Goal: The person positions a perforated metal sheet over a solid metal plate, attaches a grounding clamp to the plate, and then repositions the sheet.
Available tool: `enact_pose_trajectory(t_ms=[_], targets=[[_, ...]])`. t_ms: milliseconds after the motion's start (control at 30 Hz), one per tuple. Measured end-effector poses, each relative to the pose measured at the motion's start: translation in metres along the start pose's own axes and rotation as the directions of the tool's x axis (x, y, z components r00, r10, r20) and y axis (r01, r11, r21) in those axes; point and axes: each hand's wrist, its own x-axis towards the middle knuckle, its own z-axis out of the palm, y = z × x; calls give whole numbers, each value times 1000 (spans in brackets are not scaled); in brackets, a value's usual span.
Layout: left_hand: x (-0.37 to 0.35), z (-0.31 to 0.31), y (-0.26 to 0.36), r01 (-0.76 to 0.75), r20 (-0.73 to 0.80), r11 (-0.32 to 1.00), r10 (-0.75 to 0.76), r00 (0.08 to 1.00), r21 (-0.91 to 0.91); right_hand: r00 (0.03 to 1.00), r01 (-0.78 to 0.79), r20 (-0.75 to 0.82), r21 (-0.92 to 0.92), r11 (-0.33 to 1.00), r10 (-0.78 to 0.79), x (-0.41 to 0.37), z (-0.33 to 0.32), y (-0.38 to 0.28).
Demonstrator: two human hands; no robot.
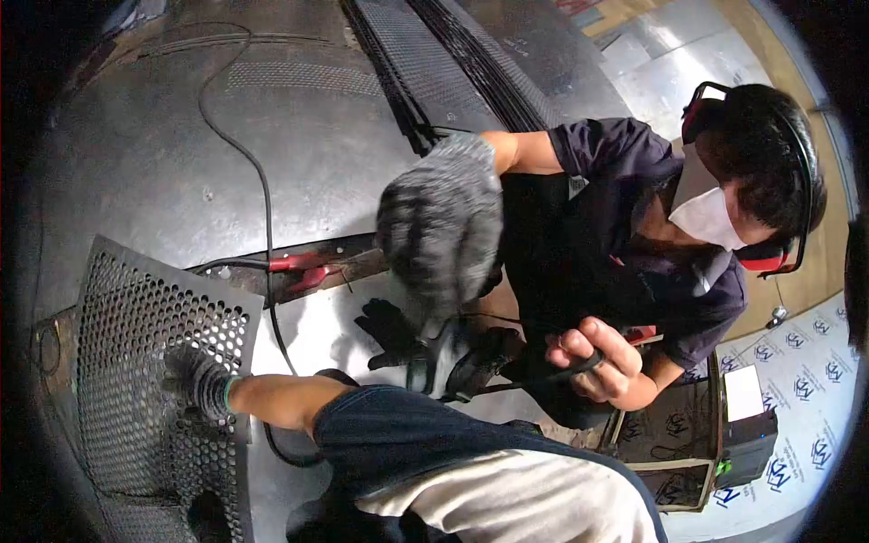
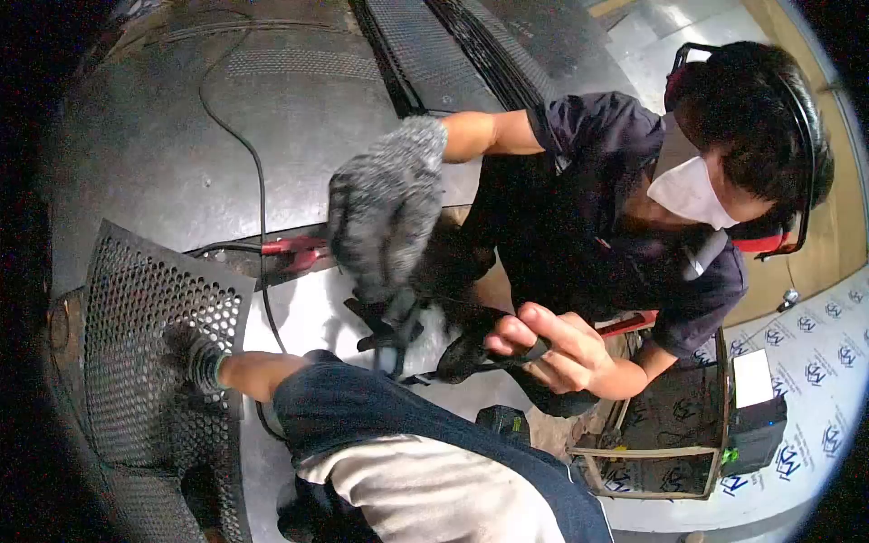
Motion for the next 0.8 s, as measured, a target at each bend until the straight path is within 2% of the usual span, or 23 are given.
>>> enact_pose_trajectory(t_ms=[33,100,167,267,433,500,533,567,600,633,667,700,733,767,800], targets=[[17,-21,2,-2,-7,1000,2,1000,7,1000,-9,4,-2,1000,9,12,-5,1],[51,-64,9,5,-42,1000,-5,999,-3,973,-190,-95,171,967,208,24,-6,3],[90,-109,20,19,-96,999,-22,995,-32,965,-148,-179,225,963,190,26,-3,-1],[130,-167,44,16,-145,997,-27,989,-80,954,-131,-223,295,947,201,30,3,-12],[147,-217,88,-3,-180,991,-21,983,-132,955,-18,-260,420,907,140,15,1,-7],[155,-231,102,-11,-186,988,-18,982,-154,973,101,-231,428,898,1,12,-4,4],[154,-234,108,-13,-185,988,-15,983,-154,973,224,-89,166,960,-211,14,-11,14],[160,-241,113,-24,-191,986,-8,982,-165,921,390,-92,229,892,-379,31,-17,30],[163,-242,117,-27,-189,985,-6,982,-170,873,485,40,10,874,-485,22,-22,29],[164,-246,121,-31,-189,983,-3,982,-179,814,579,187,-195,792,-550,13,-25,26],[165,-248,125,-33,-189,982,-3,982,-187,836,548,128,-134,826,-534,18,-19,24],[164,-250,131,-32,-189,980,-6,982,-198,882,470,-20,73,880,-470,58,1,7],[162,-251,136,-31,-188,977,-10,982,-212,876,481,-90,98,871,-473,90,26,-26],[160,-250,143,-42,-194,973,-3,981,-225,922,377,-318,609,698,-221,123,53,-74],[155,-248,150,-39,-201,968,-12,979,-246,902,416,-418,775,476,-107,171,73,-129]])
